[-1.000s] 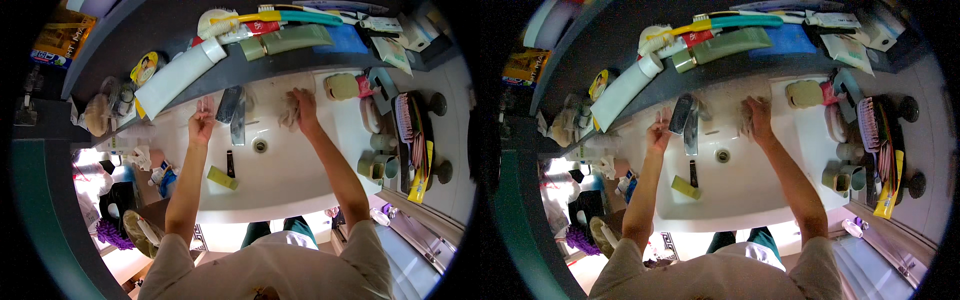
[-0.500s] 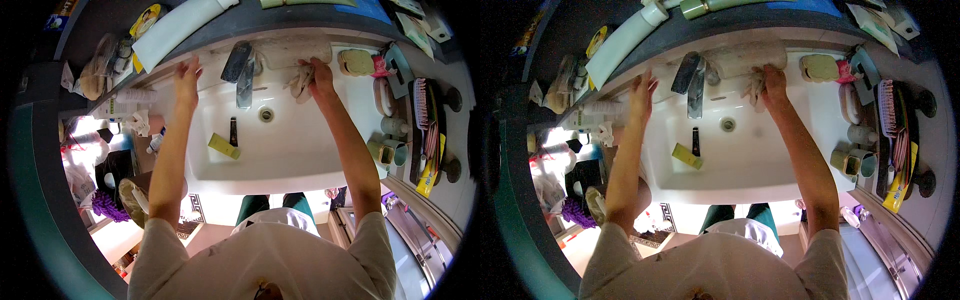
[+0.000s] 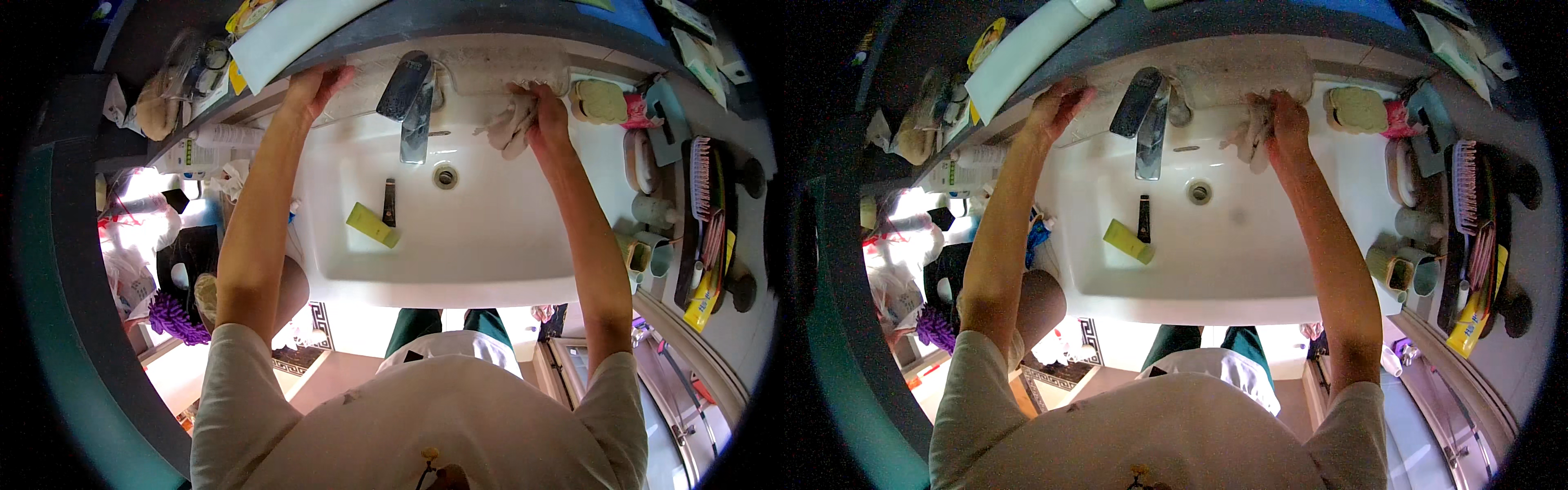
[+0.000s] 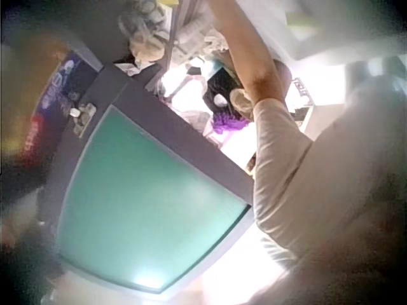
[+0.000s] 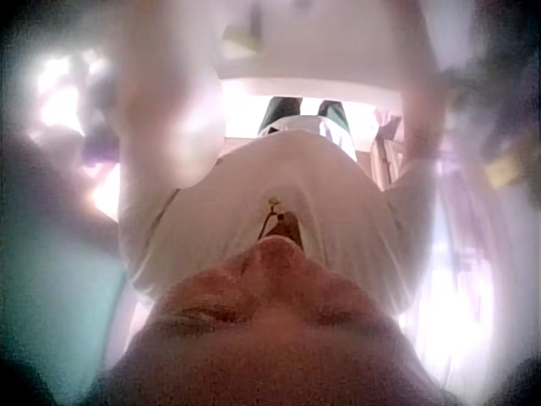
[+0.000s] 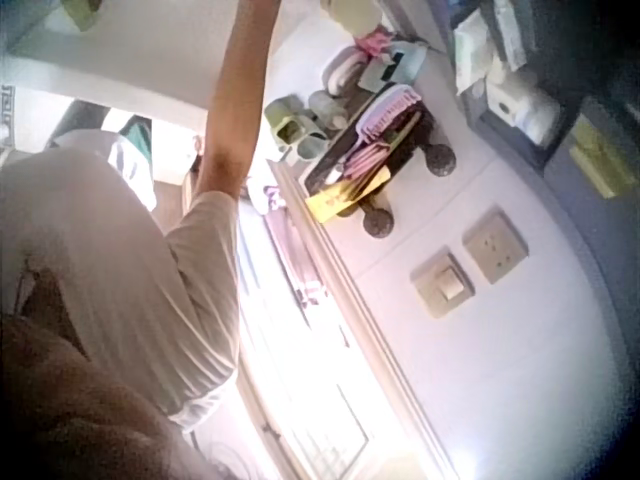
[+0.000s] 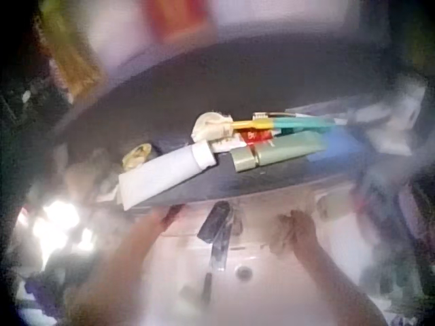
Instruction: The person cleans a clear plastic tray and other small components in a sink by hand with a cloth and a sponge under running water.
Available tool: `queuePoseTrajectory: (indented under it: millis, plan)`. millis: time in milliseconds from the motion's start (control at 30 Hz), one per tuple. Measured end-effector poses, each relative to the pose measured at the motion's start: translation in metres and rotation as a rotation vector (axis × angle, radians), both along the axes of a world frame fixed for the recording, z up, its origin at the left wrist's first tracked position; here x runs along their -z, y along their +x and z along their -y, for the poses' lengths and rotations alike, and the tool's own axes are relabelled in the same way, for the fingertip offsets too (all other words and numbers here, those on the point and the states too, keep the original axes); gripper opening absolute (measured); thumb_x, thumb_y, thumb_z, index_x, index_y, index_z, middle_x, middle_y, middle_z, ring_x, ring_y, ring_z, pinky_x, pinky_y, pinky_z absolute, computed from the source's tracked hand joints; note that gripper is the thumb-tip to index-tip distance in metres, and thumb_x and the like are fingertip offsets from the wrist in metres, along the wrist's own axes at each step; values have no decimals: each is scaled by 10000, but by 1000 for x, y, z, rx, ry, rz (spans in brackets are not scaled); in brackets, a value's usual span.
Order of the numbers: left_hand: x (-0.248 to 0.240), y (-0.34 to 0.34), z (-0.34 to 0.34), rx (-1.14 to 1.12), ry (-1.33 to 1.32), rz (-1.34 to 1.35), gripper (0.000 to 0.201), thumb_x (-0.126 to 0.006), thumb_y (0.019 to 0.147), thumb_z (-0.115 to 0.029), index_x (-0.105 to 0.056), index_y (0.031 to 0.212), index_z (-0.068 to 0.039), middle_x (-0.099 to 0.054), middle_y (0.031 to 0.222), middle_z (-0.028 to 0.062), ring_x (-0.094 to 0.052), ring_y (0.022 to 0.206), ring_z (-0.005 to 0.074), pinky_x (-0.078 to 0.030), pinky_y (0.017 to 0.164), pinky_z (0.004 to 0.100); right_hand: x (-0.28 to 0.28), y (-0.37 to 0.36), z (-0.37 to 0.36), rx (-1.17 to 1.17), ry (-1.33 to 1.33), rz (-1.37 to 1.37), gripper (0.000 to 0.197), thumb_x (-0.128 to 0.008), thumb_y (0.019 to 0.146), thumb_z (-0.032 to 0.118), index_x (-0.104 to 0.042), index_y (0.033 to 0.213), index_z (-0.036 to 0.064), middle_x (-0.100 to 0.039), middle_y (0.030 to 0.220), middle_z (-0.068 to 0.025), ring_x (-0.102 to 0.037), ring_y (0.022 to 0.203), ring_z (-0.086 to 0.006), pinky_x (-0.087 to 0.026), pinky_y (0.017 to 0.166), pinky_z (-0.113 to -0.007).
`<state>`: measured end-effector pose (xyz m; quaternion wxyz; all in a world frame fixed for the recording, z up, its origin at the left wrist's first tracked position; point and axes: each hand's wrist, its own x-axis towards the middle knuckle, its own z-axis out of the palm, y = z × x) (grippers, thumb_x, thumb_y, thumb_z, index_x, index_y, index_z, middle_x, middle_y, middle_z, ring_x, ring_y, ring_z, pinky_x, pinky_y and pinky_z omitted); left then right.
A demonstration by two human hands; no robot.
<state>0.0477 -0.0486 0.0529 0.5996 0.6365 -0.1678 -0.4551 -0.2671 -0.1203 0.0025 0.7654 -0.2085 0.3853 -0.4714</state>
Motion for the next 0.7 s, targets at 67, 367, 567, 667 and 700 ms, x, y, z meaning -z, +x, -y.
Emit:
queuePoseTrajectory:
  millis: [67,367,567,667,700]
  plan:
    - [3,4,-2,28,47,2,228,-416,862,-105,-422,1007,71,-536,887,176,-560,831,298,-498,787,396,2,3,1,1,-18,19,201,-395,832,100,-408,988,-27,-560,891,-175,-554,824,-239,-492,709,-336]
    - [-20,0,-19,82,-326,126,175,-468,841,-129,-477,967,-8,-542,835,109,-553,718,211,-508,747,375,-16,-3,-5,18,-159,7,207,-423,821,90,-442,983,-36,-567,906,-156,-564,806,-218,-488,699,-320]
    - [-48,-12,-45,30,-106,55,196,-451,849,-187,-488,927,-11,-520,763,72,-521,704,149,-490,747,357,-42,13,-51,5,-65,-24,174,-419,841,137,-484,916,-6,-561,829,-118,-556,727,-207,-478,593,-285]
    - [-57,-24,-65,19,-153,77,148,-425,836,-136,-458,888,-1,-512,775,102,-494,613,150,-518,683,364,-33,19,-75,-51,-45,6,175,-420,838,137,-487,917,-3,-553,827,-108,-552,737,-196,-468,607,-268]
    - [-62,-32,-78,-26,-179,-4,154,-474,801,-95,-451,925,-6,-522,810,107,-517,658,161,-506,718,363,-30,19,-85,-88,-10,49,173,-425,837,139,-491,917,1,-550,827,-100,-549,740,-188,-465,616,-261]
